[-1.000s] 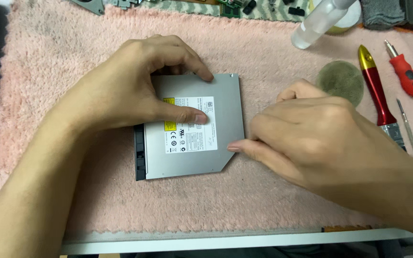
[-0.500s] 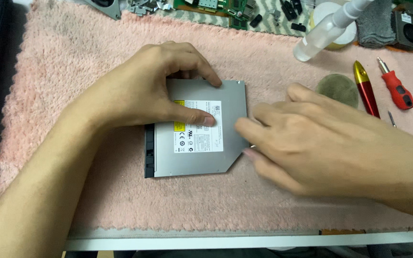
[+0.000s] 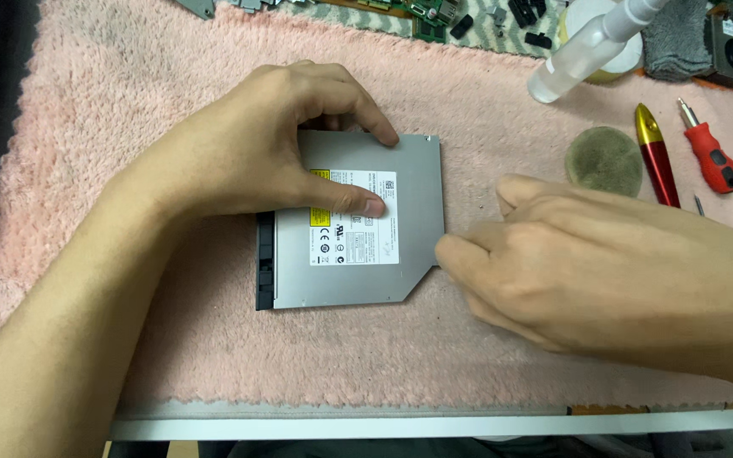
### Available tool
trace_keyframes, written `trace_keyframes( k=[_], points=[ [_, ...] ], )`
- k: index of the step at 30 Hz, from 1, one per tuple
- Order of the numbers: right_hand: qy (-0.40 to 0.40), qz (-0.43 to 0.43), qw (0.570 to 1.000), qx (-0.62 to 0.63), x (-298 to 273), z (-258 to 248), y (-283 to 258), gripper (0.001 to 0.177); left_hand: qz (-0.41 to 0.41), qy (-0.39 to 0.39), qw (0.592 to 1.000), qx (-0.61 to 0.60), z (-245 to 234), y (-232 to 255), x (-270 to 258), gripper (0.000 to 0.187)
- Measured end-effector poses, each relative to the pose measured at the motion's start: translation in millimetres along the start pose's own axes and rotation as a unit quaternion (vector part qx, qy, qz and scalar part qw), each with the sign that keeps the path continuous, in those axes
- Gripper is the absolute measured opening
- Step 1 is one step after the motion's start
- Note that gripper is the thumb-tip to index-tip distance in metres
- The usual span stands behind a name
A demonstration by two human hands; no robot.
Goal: The person handles a silver optical drive, rotates it to inspect edges, and uses a small screwdriver to remove screws from the casing. They then use a brush to clean the drive surface and a red screwdriver to work on the side panel. The person places a small fan on the table at the end.
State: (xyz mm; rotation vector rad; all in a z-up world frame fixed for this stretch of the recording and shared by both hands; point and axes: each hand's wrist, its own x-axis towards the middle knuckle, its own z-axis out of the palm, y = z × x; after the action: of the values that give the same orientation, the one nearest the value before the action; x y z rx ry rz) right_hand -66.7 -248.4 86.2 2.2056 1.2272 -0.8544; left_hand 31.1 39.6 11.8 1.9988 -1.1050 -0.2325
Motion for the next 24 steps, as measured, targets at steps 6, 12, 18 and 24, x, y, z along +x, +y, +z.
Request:
trace_keyframes(
  k=[6,12,18,24],
  points=[
    [-0.035,0.063,0.997,0.03,5,-7,-1,0.034,-0.008,0.002,1.0,-0.003,-1,4,0,0.051],
    [0.153,0.012,0.982,0.112,2,10,10,0.036,-0.03,-0.002,1.0,-0.008,0,2,1,0.051],
    [0.449,0.098,0.788,0.409,-29,22,9,0.007,-0.038,-0.003,0.999,-0.013,1,1,0,0.053],
    [0.535,0.185,0.566,0.598,-24,73,21,0.026,-0.033,0.0,0.999,-0.001,1,1,1,0.052]
  ],
)
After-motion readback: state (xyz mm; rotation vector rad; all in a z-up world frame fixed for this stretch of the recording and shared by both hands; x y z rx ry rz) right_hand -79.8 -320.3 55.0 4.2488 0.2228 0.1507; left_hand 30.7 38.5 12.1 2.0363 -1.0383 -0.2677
